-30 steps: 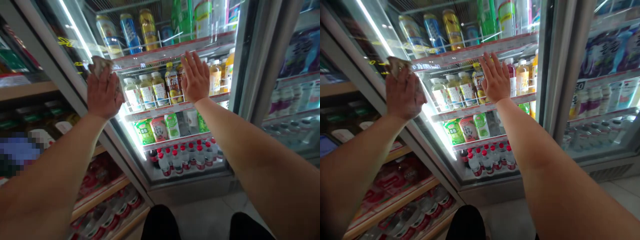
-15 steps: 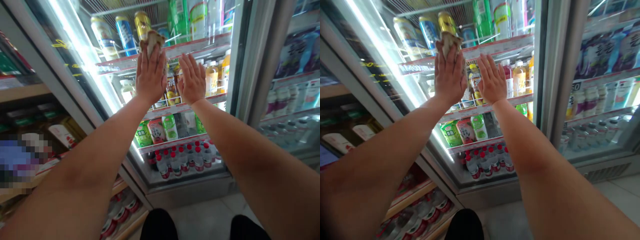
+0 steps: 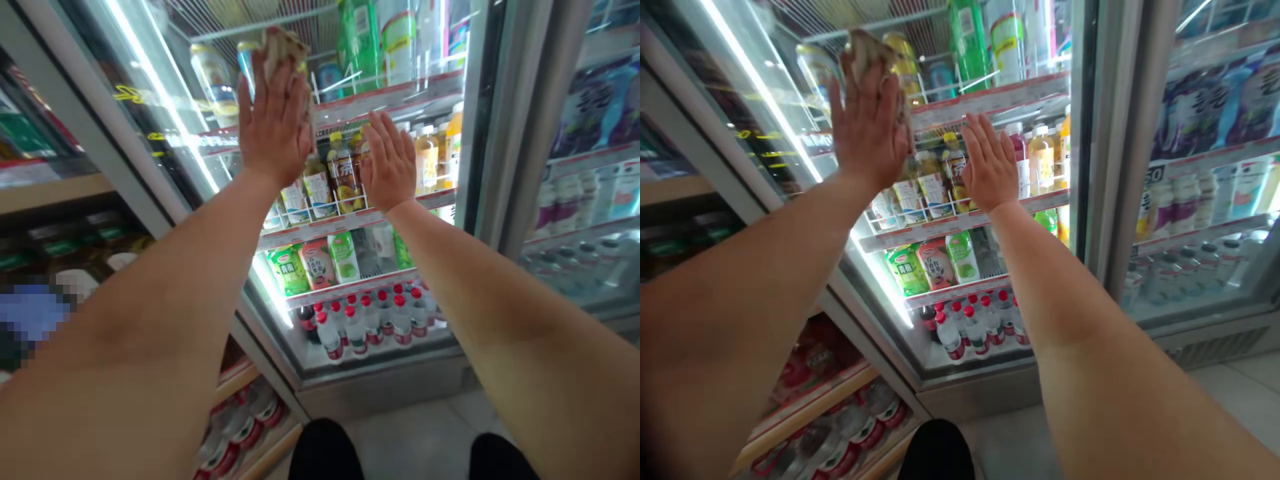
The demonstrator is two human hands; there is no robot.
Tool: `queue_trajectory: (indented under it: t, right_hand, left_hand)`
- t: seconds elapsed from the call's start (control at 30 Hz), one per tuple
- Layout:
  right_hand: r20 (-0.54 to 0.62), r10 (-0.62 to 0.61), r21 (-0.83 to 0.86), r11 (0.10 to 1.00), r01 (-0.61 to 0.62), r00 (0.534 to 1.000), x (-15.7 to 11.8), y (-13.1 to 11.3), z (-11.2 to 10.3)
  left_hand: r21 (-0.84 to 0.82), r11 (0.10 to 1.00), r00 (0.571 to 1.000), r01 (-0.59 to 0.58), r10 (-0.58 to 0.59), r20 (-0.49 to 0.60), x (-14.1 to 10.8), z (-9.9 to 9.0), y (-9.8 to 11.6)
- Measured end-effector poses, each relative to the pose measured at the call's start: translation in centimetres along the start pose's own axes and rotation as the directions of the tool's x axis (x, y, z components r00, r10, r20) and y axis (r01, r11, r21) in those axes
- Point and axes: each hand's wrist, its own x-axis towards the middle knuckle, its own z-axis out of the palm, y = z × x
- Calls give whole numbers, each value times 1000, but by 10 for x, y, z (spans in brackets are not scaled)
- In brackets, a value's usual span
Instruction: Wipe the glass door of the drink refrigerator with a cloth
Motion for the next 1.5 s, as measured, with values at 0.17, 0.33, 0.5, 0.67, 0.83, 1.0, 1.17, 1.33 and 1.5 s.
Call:
queue_trajectory:
  t: [0.17, 0.33, 0.5, 0.67, 0.83, 1.0, 1.17, 1.33, 1.5]
  right_hand:
    - [-17, -1, -17, 1000, 1, 1000, -1, -1, -1]
    - [-24, 15, 50, 999, -14, 1000, -1, -1, 1]
    - [-85, 27, 138, 990, -15, 996, 0, 4, 12]
    - [-68, 7, 96, 995, -1, 998, -1, 2, 7]
    - [-22, -3, 8, 1000, 3, 1000, -2, -1, -1]
    - [31, 3, 28, 1000, -4, 1000, 0, 1, 0]
    - [41, 5, 28, 1000, -6, 999, 1, 0, -1]
    - [3, 34, 36, 999, -35, 999, 1, 0, 1]
    - [-28, 12, 106, 994, -9, 1000, 0, 7, 9]
  left_hand:
    - [108, 952, 957, 288, -282, -66, -33, -17, -43]
    - [-16, 929, 926, 370, -370, -72, -78, -40, -48]
    - [-33, 920, 920, 390, -391, -40, -91, -50, -44]
    - [-139, 881, 885, 452, -462, -50, -85, -43, -37]
    - [-53, 906, 901, 420, -423, -90, -66, -27, -23]
    - [-50, 945, 946, 324, -325, -18, -33, -8, 19]
    - [-75, 976, 979, 203, -200, 49, -15, 12, 75]
    - [-76, 991, 992, 112, -107, 69, -16, 15, 105]
    - [-135, 991, 996, 6, 6, 90, -19, 8, 81]
